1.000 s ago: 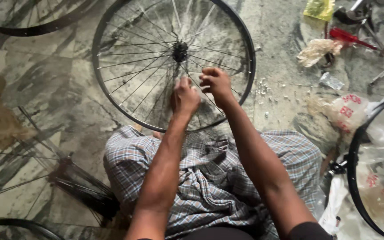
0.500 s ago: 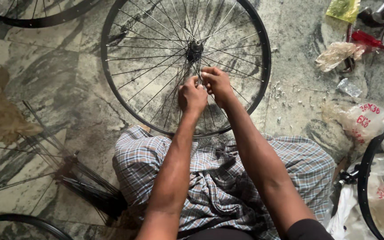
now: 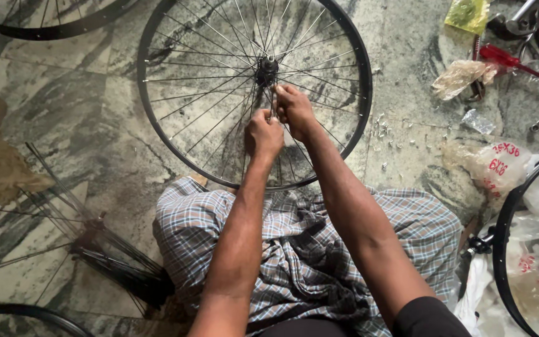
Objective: The person sits on the floor and laces a bicycle wheel by hand, threading spokes through the rim and securing them with nipples. The person works methodically around the wheel, handling individual spokes and nipples to assemble the wheel structure.
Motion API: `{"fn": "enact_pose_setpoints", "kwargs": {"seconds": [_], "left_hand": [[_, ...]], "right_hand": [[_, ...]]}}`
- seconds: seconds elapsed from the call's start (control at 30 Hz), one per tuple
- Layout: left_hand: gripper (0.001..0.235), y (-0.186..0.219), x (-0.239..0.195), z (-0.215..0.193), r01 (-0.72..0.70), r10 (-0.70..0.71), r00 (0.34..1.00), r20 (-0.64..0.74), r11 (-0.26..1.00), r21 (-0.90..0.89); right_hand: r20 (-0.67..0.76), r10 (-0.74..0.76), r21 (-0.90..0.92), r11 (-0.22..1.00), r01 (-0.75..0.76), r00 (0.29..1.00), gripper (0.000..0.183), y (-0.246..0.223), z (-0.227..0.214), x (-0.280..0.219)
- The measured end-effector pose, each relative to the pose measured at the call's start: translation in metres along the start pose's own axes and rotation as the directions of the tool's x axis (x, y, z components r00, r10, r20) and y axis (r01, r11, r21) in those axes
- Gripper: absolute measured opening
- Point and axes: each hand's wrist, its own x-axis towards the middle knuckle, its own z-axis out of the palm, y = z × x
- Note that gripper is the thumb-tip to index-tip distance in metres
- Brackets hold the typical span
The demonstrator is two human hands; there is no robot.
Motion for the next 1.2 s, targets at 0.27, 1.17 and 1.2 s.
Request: {"fn": "enact_pose_setpoints", "kwargs": {"seconds": [0.27,1.17,1.2], "left_hand": [[0.016,-0.013,0.001,0.016,-0.034,0.048,0.994,0.099,0.989,-0.142],[0.068,-0.005,-0.042,0.015,-0.166,0.135,0.965,0.226,0.978,0.125],[0.074,-0.003,-0.052,0.012,-0.146,0.094,0.967,0.235,0.965,0.218]], "right_hand": [[0.105,0.048,0.076,0.996,-0.056,0.993,0.015,0.006,-0.033,-0.046],[-0.661,-0.275,-0.112,0.956,0.271,0.698,0.042,0.047,-0.163,-0.167],[-0.613,-0.309,-0.033,0.929,0.367,0.727,0.043,0.047,-0.165,-0.167]]}}
